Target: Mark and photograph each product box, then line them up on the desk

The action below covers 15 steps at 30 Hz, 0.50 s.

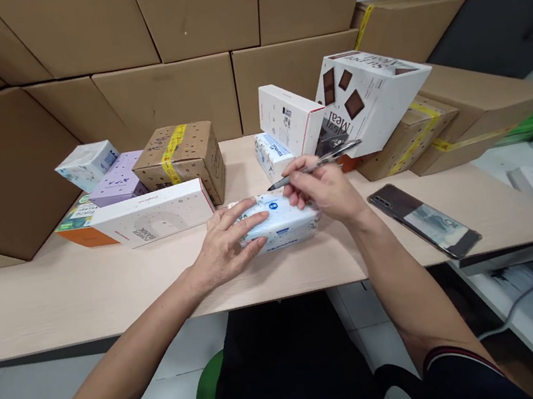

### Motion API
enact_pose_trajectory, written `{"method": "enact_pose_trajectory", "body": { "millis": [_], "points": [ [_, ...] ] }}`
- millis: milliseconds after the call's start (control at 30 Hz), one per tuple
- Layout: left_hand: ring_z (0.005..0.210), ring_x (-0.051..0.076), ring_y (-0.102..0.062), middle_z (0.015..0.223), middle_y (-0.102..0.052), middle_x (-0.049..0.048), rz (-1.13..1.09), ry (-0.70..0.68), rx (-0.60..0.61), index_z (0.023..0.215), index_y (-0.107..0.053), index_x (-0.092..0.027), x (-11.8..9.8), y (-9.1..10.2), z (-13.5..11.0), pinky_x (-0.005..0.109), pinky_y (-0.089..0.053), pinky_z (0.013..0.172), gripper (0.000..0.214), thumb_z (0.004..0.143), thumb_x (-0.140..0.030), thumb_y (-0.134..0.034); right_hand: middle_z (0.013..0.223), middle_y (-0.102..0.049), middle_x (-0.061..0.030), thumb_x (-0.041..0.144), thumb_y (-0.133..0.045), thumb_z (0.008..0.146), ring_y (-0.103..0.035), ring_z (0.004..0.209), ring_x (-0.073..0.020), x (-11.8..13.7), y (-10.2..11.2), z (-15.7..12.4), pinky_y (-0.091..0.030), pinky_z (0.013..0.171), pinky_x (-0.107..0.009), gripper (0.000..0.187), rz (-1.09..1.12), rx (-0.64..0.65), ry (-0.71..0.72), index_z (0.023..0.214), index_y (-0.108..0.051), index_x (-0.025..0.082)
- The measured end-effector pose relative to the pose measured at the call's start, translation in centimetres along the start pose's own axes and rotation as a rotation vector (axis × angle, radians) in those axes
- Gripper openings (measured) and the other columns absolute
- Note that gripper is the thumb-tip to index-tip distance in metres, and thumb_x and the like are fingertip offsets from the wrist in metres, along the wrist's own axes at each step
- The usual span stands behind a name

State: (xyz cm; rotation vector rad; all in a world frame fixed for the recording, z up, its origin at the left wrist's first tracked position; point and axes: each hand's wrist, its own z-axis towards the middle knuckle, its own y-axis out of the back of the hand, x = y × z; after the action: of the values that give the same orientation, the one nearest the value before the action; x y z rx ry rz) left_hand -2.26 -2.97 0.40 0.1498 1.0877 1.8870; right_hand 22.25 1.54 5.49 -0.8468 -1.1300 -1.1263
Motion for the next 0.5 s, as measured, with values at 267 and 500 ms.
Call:
{"method": "enact_pose_trajectory", "body": {
  "millis": [267,500],
  "points": [
    [0.134,0.03,-0.059,0.149,-0.061,0.012,0.016,0.03,0.036,0.131,-0.069,-0.026,-0.1,0.2,0.1,0.046,-0.044,0.109,0.034,0.102,-0.043,-0.06,0.055,-0.058,0.0065,0.049,-0.061,0.092,-0.049,0.042,-0.0085,-1.0,-0.5,-0.1,-0.037,0.043,-0.023,0.029,-0.194,-0.233,0.056,0.082,-0.048,0.025],
    [0.134,0.03,-0.059,0.148,-0.061,0.0136,0.022,0.026,0.023,0.138,-0.063,-0.024,0.0,0.1,0.0,0.047,-0.046,0.111,0.042,0.1,-0.042,-0.063,0.058,-0.056,0.004,0.042,-0.054,0.097,-0.059,0.059,-0.0142,-1.9,-0.6,-0.3,-0.044,0.057,-0.028,0.022,-0.385,-0.275,0.244,0.083,-0.052,0.025]
  ]
}}
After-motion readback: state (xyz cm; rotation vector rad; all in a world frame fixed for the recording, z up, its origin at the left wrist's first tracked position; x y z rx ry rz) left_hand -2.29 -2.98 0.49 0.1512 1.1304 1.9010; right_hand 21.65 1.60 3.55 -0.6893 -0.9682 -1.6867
